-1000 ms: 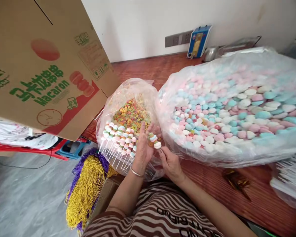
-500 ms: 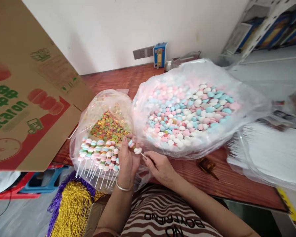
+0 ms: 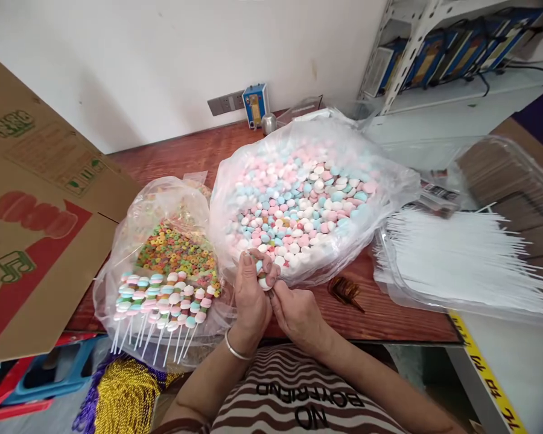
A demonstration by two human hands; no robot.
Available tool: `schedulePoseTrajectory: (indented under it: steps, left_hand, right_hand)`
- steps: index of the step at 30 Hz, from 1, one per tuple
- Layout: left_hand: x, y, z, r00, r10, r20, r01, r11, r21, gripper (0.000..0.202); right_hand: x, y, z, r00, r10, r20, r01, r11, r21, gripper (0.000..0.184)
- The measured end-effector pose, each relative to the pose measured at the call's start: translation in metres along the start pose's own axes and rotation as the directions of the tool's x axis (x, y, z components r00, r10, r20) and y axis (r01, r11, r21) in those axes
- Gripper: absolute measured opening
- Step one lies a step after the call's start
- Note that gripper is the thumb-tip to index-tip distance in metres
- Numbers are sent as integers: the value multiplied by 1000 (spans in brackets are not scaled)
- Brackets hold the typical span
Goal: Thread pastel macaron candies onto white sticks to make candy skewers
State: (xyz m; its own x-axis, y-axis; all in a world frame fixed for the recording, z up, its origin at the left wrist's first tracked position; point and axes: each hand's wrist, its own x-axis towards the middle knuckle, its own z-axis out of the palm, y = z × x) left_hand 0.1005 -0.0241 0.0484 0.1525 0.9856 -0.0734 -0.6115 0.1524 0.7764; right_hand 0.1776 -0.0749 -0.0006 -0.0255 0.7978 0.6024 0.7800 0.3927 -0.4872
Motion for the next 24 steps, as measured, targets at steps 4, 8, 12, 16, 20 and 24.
schedulePoseTrajectory:
  steps: [4,8,12,16,20,24]
  left_hand:
    - [10,-13,7,999,-37,35,35,998,52,33]
    - [44,-20,3,995,-27,94,7,980,200,46]
    - [87,-24,-2,939,47,341,-291,639,712,23]
    - [105,-35,2,877,-34,479,-451,283,846,6]
    - [99,-32,1,873,-35,486,-469,215,857,6]
    - [101,-2,-18,944,97,317,-331,321,888,10]
  right_hand:
    - [6,11,-12,994,107,25,-108,993,56,27]
    - [12,27,-39,956,293,23,-290,928,234,23]
    - [6,46,-65,865,492,-98,-441,838,322,23]
    - [-5,59,-71,817,566,-111,-501,791,350,24]
    - [-11,63,-69,813,575,-94,-512,781,358,25]
    - [-10,65,-69,812,576,-92,-514,781,355,25]
